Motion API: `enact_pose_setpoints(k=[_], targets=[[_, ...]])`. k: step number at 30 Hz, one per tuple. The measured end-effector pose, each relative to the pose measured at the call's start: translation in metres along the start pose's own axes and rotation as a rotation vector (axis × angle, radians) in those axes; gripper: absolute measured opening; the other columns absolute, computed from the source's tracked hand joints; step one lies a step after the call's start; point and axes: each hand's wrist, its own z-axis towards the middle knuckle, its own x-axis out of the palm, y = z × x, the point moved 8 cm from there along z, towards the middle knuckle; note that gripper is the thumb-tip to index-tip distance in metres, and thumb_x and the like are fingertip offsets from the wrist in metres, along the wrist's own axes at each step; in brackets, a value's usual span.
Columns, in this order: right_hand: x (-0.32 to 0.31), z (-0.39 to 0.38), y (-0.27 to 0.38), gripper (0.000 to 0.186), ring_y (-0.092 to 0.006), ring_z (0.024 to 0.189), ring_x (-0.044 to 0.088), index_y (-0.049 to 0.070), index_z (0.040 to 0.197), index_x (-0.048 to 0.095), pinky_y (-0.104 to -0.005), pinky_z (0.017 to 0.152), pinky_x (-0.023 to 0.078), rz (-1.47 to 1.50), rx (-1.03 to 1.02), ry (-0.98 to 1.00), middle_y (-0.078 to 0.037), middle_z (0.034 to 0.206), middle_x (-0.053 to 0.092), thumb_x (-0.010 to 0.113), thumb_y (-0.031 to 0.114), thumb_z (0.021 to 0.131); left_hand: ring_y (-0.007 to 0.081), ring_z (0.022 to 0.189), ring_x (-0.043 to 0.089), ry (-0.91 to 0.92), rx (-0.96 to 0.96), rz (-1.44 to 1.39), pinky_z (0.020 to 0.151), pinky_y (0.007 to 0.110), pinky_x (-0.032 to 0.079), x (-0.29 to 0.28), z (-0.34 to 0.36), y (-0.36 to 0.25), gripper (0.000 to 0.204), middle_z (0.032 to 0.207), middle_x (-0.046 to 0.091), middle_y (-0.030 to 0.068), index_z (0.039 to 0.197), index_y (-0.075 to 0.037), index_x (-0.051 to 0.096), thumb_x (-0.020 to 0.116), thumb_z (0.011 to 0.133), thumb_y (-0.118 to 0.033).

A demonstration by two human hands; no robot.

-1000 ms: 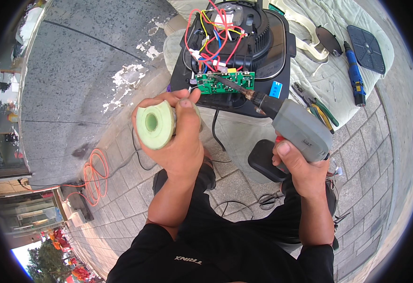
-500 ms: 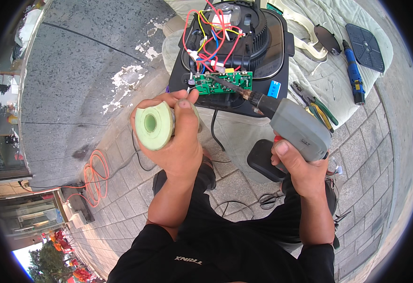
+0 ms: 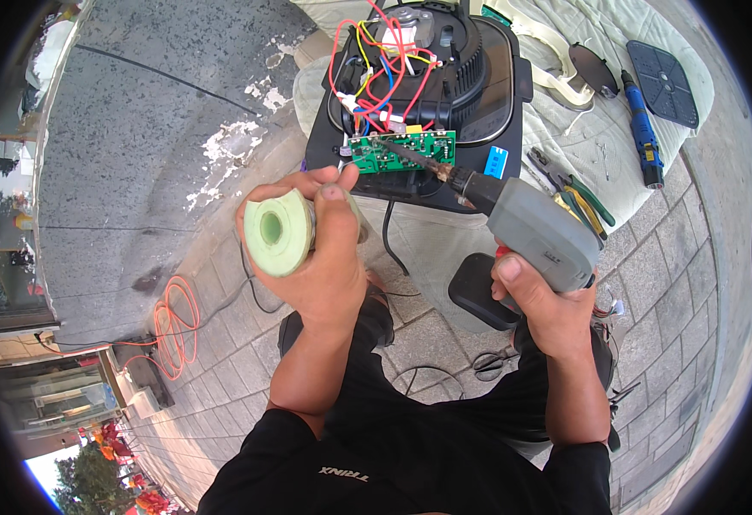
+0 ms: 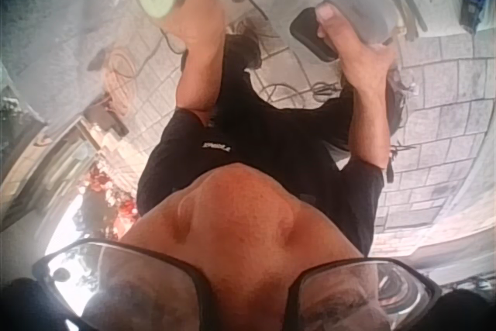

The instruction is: The person solders a green circuit board using a soldering iron and solder wire. They repeatedly apply solder to various points on the board while holding it in one hand and the iron in the other.

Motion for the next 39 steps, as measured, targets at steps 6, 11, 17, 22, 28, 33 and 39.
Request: enact_pose_setpoints(k=[6,11,17,22,28,33,39], targets=[[-0.0002,-0.0001,0.0004,0.032,-0.0081,0.083,0.062,-0.001,0.112,0.07,-0.0252,0.075,0.051,0.019,-0.003,-0.002,-0.001,0.094,0.07,0.083,0.015,0.087,0.0252,0.106,0.063,-0.019,-0.026,0.012,0.092,0.053,0.062,0.0021,0.0,0.0014,0.039,0.106,0.056,0.0125,0.128,0.001,0.044,0.06,0.093,0.01],[0.0,-0.0005,0.0007,0.03,-0.008,0.082,0.062,-0.001,0.111,0.07,-0.025,0.075,0.05,0.025,-0.012,-0.01,-0.001,0.094,0.07,0.082,0.012,0.087,0.0246,0.105,0.063,-0.019,-0.021,0.017,0.091,0.053,0.062,0.0022,0.0003,-0.0015,0.038,0.106,0.056,0.0125,0.127,0.001,0.044,0.06,0.094,0.01],[0.0008,0.0001,0.0,0.03,-0.0076,0.083,0.061,-0.001,0.112,0.07,-0.0248,0.075,0.05,0.019,-0.016,-0.012,-0.001,0.094,0.07,0.082,0.012,0.087,0.0249,0.105,0.063,-0.029,-0.025,0.018,0.09,0.052,0.062,0.0024,0.001,-0.0014,0.037,0.106,0.056,0.0131,0.127,0.002,0.044,0.06,0.093,0.01],[0.0011,0.0017,-0.0002,0.033,-0.0152,0.071,0.064,-0.003,0.114,0.065,-0.0291,0.06,0.054,-0.054,-0.093,0.009,-0.009,0.092,0.067,0.078,0.016,0.09,0.025,0.105,0.063,-0.032,-0.031,0.021,0.09,0.052,0.062,0.0027,0.0009,-0.0014,0.037,0.106,0.056,0.0135,0.126,0.001,0.044,0.06,0.093,0.01],[0.0013,0.0019,0.001,0.032,-0.015,0.07,0.064,-0.003,0.114,0.065,-0.029,0.06,0.054,-0.059,-0.097,0.021,-0.009,0.091,0.067,0.077,0.015,0.09,0.025,0.104,0.063,-0.028,-0.027,0.019,0.09,0.051,0.062,0.003,0.0016,-0.0003,0.037,0.104,0.056,0.0135,0.125,0.001,0.045,0.06,0.093,0.01],[0.0004,0.0005,0.0005,0.03,-0.0075,0.08,0.061,-0.002,0.112,0.07,-0.0244,0.072,0.05,0.022,-0.031,-0.005,-0.001,0.092,0.069,0.081,0.012,0.088,0.025,0.104,0.062,-0.02,-0.026,0.028,0.09,0.051,0.062,0.0033,0.0018,-0.0003,0.037,0.104,0.057,0.0135,0.124,0.002,0.045,0.061,0.092,0.01],[0.0009,0.0017,-0.0006,0.032,-0.0153,0.071,0.064,-0.003,0.115,0.064,-0.0295,0.06,0.054,-0.048,-0.089,0.026,-0.009,0.094,0.067,0.076,0.013,0.09,0.0251,0.104,0.063,-0.033,-0.041,0.026,0.089,0.05,0.062,0.0032,0.0019,-0.0007,0.037,0.104,0.057,0.0138,0.124,0.003,0.045,0.061,0.092,0.01]])
